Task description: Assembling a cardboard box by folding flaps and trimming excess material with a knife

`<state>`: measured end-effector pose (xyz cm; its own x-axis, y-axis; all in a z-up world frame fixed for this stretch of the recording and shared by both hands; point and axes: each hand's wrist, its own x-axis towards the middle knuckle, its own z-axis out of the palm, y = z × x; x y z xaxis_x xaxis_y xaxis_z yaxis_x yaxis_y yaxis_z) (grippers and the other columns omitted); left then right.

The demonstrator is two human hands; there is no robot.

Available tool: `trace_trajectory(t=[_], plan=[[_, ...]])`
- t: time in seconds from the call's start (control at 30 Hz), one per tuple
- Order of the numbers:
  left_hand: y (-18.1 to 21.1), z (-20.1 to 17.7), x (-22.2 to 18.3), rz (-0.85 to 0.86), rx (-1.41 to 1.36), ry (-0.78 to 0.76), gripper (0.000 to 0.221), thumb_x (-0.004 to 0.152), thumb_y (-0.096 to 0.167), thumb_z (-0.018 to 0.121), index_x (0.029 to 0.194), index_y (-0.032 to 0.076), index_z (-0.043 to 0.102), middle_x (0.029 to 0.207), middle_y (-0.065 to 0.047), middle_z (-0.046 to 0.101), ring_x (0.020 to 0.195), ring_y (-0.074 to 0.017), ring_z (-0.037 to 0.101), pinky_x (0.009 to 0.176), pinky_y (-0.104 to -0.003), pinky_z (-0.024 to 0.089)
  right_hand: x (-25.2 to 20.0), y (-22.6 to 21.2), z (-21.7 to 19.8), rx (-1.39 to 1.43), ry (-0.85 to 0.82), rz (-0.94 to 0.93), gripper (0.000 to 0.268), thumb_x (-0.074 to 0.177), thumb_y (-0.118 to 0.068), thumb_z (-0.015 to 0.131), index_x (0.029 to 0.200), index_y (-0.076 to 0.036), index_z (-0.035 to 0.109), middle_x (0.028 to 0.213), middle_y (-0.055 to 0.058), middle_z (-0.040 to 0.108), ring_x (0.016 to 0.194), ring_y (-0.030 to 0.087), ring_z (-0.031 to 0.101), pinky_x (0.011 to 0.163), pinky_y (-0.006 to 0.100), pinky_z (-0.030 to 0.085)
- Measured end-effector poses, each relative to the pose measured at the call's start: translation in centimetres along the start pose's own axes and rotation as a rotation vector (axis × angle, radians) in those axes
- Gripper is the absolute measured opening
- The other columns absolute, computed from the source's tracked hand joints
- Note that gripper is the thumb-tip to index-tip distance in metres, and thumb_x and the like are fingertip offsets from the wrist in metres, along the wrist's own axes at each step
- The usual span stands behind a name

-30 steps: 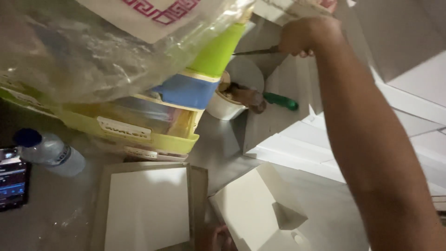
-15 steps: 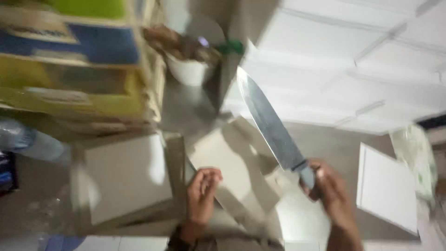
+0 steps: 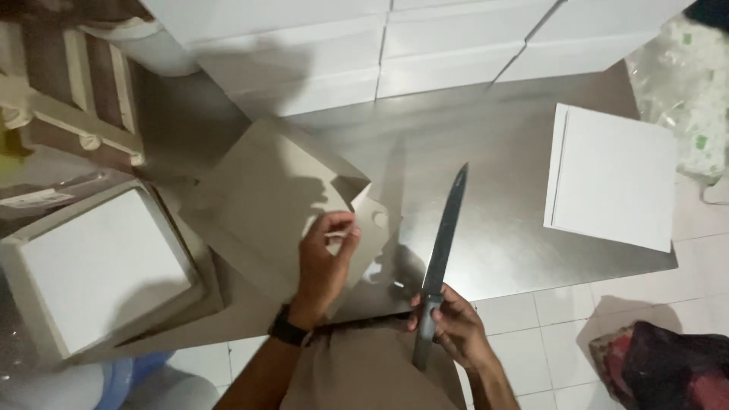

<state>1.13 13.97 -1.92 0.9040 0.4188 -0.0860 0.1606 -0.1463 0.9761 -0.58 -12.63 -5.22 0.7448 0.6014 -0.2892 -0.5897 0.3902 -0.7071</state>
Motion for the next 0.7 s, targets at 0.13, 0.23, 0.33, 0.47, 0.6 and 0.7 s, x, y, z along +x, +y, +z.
trace_trajectory(t=[0.13,0.23,0.33,0.47,0.6,0.7], plan=[[0.0,0.7,2.0,0.015,0.160,0.143,0.021,0.093,0.023,0.070,0.111,0.014,0.066,0.109,-0.003,0.069,0.100,-0.0166,0.067,0.080,-0.032,0.056,2.3,-1.7,-3.2,0.068,0.078,-0.016,0.030,0.100,-0.026,0.062,0.117,-0.005,0.050,0.091,0.022,0.068,0.062,0.036,0.069,0.054,0.043,0.056],[0.4,1.2,3.6,0.010,0.277,0.138,0.035,0.094,0.023,0.073,0.123,0.007,0.061,0.118,-0.011,0.062,0.109,-0.0288,0.064,0.088,-0.041,0.053,5.0,-2.3,-5.9,-0.047,0.205,0.000,0.028,0.095,-0.017,0.062,0.117,-0.001,0.054,0.093,0.024,0.068,0.061,0.036,0.071,0.052,0.045,0.060],[0.6,1.8,4.1,-0.030,0.342,0.077,0.040,0.096,0.020,0.073,0.128,0.002,0.059,0.119,-0.018,0.058,0.112,-0.0383,0.064,0.093,-0.048,0.052,6.6,-3.5,-6.0,-0.216,0.157,-0.035,0.030,0.091,-0.008,0.065,0.116,0.007,0.060,0.104,0.027,0.070,0.074,0.036,0.077,0.063,0.050,0.067],[-3.0,2.4,5.2,-0.046,0.461,-0.008,0.021,0.101,0.017,0.066,0.116,0.003,0.068,0.104,-0.017,0.065,0.096,-0.0353,0.071,0.080,-0.044,0.057,8.1,-5.3,-4.6,-0.341,-0.045,-0.056,0.026,0.096,-0.016,0.063,0.109,0.007,0.065,0.078,0.023,0.070,0.060,0.034,0.075,0.051,0.047,0.066],[-5.8,1.8,5.3,-0.125,0.394,0.032,0.017,0.103,0.017,0.062,0.108,0.003,0.071,0.094,-0.016,0.067,0.086,-0.0310,0.070,0.071,-0.040,0.056,8.7,-5.9,-1.7,-0.342,-0.029,0.022,0.026,0.100,-0.018,0.060,0.094,0.006,0.068,0.071,0.016,0.068,0.059,0.026,0.074,0.049,0.043,0.066],[-7.5,0.6,5.3,-0.121,0.316,0.018,0.018,0.102,0.021,0.066,0.100,0.004,0.070,0.088,-0.011,0.065,0.080,-0.0226,0.066,0.067,-0.036,0.053,9.1,-5.3,-0.6,-0.500,-0.105,-0.109,0.010,0.096,-0.008,0.069,0.089,-0.001,0.066,0.072,0.006,0.065,0.064,0.016,0.070,0.048,0.032,0.061]])
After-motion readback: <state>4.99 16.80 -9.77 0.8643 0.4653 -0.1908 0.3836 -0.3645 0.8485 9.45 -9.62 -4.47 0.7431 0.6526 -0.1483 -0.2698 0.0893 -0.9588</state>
